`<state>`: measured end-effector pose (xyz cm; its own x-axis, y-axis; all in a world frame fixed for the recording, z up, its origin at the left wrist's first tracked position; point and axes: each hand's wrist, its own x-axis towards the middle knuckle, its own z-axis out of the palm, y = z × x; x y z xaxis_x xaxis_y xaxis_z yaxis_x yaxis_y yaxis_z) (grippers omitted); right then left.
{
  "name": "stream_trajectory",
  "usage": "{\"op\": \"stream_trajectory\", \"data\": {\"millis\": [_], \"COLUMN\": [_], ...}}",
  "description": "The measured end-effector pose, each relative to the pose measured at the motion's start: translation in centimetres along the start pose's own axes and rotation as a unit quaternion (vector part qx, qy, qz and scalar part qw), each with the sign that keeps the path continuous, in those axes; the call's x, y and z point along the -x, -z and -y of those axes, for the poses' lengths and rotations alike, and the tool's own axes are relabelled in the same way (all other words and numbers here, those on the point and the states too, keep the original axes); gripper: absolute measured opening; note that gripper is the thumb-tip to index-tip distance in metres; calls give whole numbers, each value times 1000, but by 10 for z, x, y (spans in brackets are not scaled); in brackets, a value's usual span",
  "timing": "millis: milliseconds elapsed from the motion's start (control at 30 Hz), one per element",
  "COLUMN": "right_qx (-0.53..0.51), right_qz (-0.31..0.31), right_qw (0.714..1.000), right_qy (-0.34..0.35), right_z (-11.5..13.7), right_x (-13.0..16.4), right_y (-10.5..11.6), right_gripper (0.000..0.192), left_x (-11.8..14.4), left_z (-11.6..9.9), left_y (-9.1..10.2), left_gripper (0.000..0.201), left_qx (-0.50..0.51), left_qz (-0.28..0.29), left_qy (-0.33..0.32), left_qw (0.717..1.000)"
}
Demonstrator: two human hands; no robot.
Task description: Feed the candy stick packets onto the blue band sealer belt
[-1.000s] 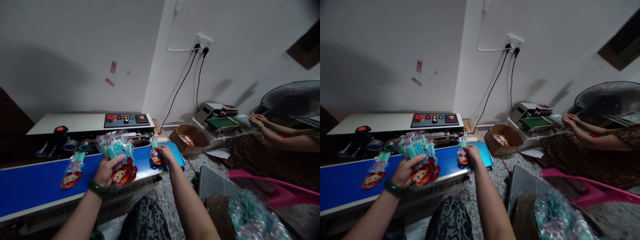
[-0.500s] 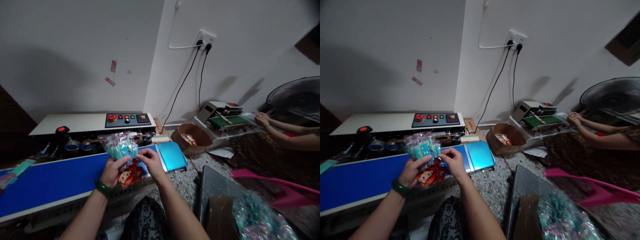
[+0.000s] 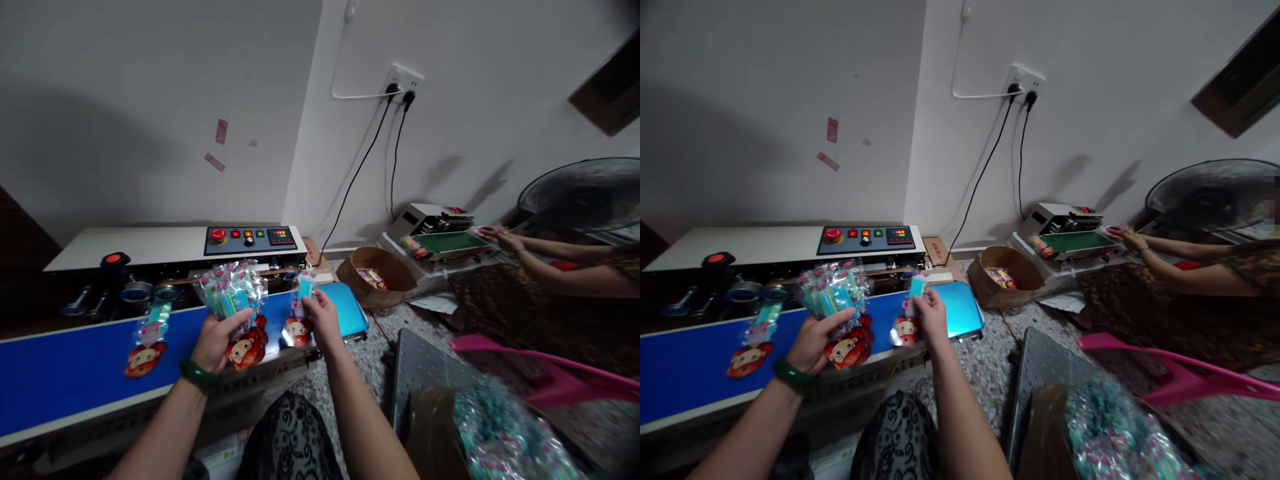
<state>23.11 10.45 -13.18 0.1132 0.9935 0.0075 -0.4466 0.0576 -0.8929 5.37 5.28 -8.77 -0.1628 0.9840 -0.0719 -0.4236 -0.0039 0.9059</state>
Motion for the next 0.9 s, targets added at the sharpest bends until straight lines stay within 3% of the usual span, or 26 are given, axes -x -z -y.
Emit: {"op": "stream_trajectory", "data": {"millis": [133, 233, 333, 467, 567, 667, 733, 900], "right_qx": [92, 120, 140, 158, 152, 117, 79, -29], "right_qz": [-63, -28, -2, 0, 85, 176, 177, 106], "right_qw": [992, 989, 987, 987, 982, 975, 979, 994], "right_qy": [-53, -79, -80, 2, 75, 63, 56, 25], "right_z": [5, 7, 7, 11, 16, 19, 18, 7], "right_x": [-31, -47, -52, -35, -6, 18, 24, 25], "right_y": [27, 28, 16, -9, -30, -46, -52, -53], "right_gripper": [13, 13, 17, 21, 23, 20, 18, 18], "left_x": [-1, 0, 1, 3, 5, 7, 8, 7], "left_z": [-5, -7, -9, -10, -8, -6, -5, 0], "left_y": [8, 9, 8, 6, 3, 0, -2, -7], "left_gripper": [39, 38, 33, 29, 36, 45, 50, 46], "left_qx": [-1, -2, 6, 9, 10, 17, 24, 30], "left_qz": [-3, 11, 16, 30, 49, 57, 55, 52], "left_qy": [-7, 9, 20, 16, 13, 23, 24, 6], "left_qw": [1000, 1000, 1000, 999, 999, 998, 998, 998]}}
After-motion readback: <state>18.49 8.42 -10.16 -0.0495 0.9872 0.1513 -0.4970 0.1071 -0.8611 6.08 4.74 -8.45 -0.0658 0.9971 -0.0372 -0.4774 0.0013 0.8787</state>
